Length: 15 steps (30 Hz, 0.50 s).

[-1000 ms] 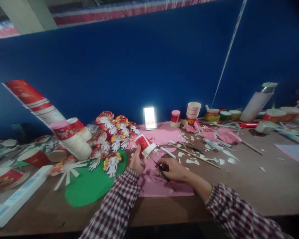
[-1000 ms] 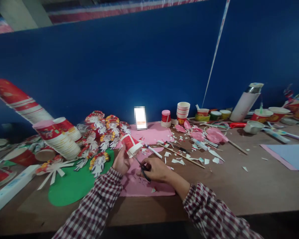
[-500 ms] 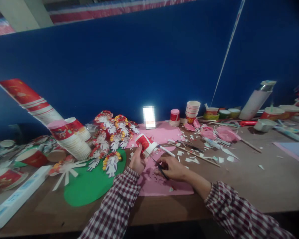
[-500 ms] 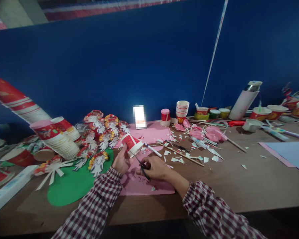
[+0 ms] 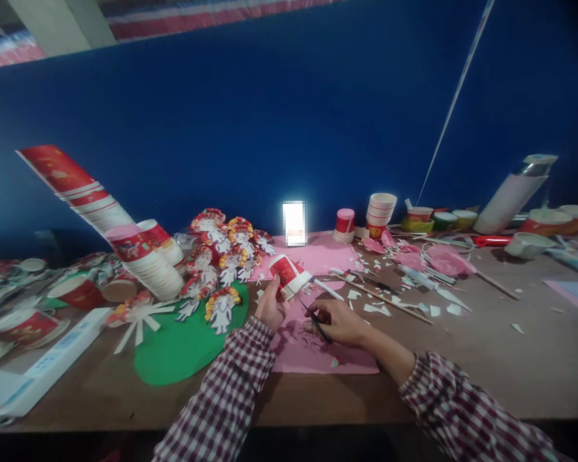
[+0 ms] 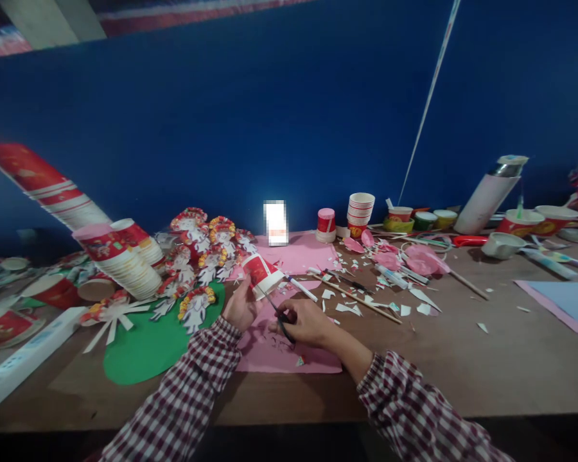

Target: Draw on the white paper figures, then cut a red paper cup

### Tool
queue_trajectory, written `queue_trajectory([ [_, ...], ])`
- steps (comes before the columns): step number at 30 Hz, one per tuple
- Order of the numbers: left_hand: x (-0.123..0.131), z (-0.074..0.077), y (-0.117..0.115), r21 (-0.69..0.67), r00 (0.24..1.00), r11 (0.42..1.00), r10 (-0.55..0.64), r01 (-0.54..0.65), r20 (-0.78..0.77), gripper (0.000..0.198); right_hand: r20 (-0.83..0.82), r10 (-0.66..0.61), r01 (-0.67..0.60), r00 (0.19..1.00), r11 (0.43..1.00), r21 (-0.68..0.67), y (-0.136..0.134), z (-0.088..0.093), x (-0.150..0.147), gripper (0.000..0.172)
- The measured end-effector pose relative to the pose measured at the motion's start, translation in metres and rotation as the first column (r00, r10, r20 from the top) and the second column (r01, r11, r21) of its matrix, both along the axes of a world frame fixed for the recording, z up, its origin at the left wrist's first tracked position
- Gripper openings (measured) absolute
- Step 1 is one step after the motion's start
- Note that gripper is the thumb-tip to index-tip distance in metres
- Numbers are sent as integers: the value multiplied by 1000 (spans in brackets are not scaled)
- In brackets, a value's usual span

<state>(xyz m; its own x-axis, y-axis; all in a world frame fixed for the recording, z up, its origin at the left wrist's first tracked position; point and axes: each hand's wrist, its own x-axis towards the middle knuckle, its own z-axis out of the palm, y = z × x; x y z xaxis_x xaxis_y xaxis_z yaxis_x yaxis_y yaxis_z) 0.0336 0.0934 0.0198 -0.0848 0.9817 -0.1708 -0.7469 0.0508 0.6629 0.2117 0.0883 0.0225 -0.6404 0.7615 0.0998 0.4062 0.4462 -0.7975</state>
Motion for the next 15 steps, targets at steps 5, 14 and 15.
queue_trajectory([
  [5,0,-2,1,24,999,999,36,-35,-30,15,-7,4,-4,1000,1000,-29,-1,0,0,37],
  [14,2,0,-2,8,999,999,42,-42,-27,11,-9,-27,28,1000,990,139,-2,-1,0,32],
  [15,2,0,-2,11,999,999,40,-40,-23,12,-14,-27,29,1000,990,136,-3,-1,0,32],
])
